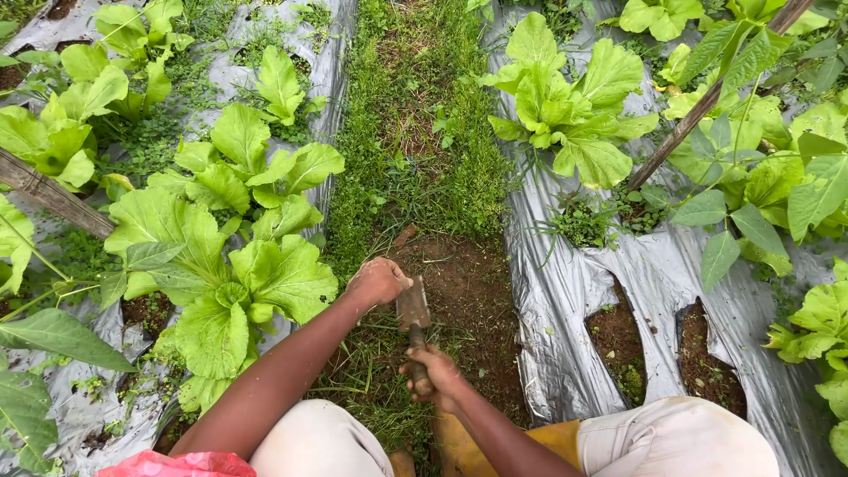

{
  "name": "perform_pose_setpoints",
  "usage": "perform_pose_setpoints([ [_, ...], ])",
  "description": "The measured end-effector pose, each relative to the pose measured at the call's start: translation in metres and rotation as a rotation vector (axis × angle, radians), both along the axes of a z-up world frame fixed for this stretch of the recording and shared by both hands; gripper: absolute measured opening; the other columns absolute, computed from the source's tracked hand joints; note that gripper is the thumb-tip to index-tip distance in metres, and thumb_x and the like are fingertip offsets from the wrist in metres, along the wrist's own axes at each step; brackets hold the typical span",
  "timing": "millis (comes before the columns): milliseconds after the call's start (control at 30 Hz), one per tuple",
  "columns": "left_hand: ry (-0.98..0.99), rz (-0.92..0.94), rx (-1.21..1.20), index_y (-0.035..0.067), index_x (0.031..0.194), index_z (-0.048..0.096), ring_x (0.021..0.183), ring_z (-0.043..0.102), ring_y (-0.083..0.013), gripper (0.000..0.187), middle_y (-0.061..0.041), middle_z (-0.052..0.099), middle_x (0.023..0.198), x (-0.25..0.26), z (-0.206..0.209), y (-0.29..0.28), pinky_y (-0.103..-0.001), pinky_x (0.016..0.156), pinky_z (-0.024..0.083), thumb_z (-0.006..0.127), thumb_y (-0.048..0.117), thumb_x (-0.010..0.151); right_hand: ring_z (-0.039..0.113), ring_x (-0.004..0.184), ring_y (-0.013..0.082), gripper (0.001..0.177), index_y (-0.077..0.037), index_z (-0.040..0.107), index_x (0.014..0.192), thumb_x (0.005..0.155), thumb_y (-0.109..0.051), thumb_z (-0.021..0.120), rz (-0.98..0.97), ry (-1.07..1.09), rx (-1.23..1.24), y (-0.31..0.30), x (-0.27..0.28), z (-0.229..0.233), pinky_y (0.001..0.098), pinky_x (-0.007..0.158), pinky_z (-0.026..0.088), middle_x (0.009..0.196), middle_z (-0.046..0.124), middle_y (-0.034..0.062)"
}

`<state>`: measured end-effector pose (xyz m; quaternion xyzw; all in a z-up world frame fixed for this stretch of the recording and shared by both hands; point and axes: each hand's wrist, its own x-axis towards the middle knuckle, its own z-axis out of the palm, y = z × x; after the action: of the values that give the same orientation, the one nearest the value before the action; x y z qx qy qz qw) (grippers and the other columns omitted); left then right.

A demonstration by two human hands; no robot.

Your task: The person uses a small hand hoe to scrape and remove weeds from the soil between rows of leafy green vegetables. They then use their hands to pull additional weeds from around the base of the plants and from under the plastic mulch.

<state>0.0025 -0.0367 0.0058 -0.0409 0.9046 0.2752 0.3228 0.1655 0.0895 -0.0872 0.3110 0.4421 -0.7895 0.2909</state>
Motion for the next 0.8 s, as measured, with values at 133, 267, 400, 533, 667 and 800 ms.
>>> perform_pose_setpoints([
  [133,-0.069,0.004,0.009,0.018,0.098,0.065,0.050,0.053,-0.0117,0.017,-0.004,0.068,0.079,0.001,0.005,-0.001,-0.023,0.040,0.039,0.072,0.033,0.099,0.065,0.057,0.0162,0.038,-0.017,0.048,0.144,0.107,-0.015,0.056,0.194,-0.114,0.192,-0.018,0.023,-0.028,0.0247,0.042,0.054,0.084,0.072,0.0077],
  [267,-0.038,0.010,0.004,0.021,0.083,0.062,0.054,0.053,-0.0118,0.025,0.000,0.067,0.079,-0.001,0.001,0.000,-0.033,0.055,0.045,0.076,0.037,0.094,0.068,0.063,0.0164,0.039,-0.018,0.045,0.136,0.102,-0.023,0.063,0.300,-0.040,0.188,-0.021,0.024,-0.026,0.0266,0.044,0.054,0.090,0.070,0.0063],
  [400,-0.038,0.016,0.005,0.020,0.085,0.062,0.061,0.055,-0.0127,0.020,-0.001,0.067,0.084,-0.001,0.007,0.000,-0.032,0.056,0.047,0.077,0.029,0.094,0.075,0.067,0.0166,0.050,-0.018,0.044,0.148,0.103,-0.028,0.062,0.586,0.066,0.224,-0.015,0.019,-0.015,0.0249,0.041,0.052,0.110,0.077,0.0093],
  [533,-0.029,0.015,0.007,0.020,0.088,0.066,0.071,0.055,-0.0120,0.013,0.000,0.067,0.094,-0.004,0.006,0.004,-0.030,0.058,0.051,0.075,0.025,0.095,0.070,0.071,0.0138,0.042,-0.018,0.056,0.142,0.101,-0.029,0.058,0.833,0.205,0.532,-0.005,0.016,0.034,0.0262,0.050,0.047,0.121,0.074,0.0103],
  [667,-0.033,-0.148,-0.062,0.018,0.096,0.073,0.051,0.036,-0.0077,0.012,0.002,0.056,0.071,-0.010,0.002,0.000,-0.021,0.042,0.032,0.066,0.026,0.102,0.068,0.095,0.0196,0.060,-0.013,0.037,0.159,0.104,-0.027,0.057,0.850,0.304,0.685,0.032,0.010,0.120,0.0330,0.083,0.060,0.119,0.068,0.0093],
  [800,0.120,-0.316,-0.067,0.023,0.098,0.084,0.106,0.074,-0.0272,0.024,-0.007,0.082,0.092,-0.019,0.001,0.002,-0.039,0.095,0.056,0.073,0.035,0.081,0.079,0.089,0.0254,0.050,-0.004,0.058,0.144,0.095,-0.014,0.062,0.552,0.568,0.776,0.109,0.029,0.198,0.0387,0.082,0.065,0.111,0.077,0.0170],
])
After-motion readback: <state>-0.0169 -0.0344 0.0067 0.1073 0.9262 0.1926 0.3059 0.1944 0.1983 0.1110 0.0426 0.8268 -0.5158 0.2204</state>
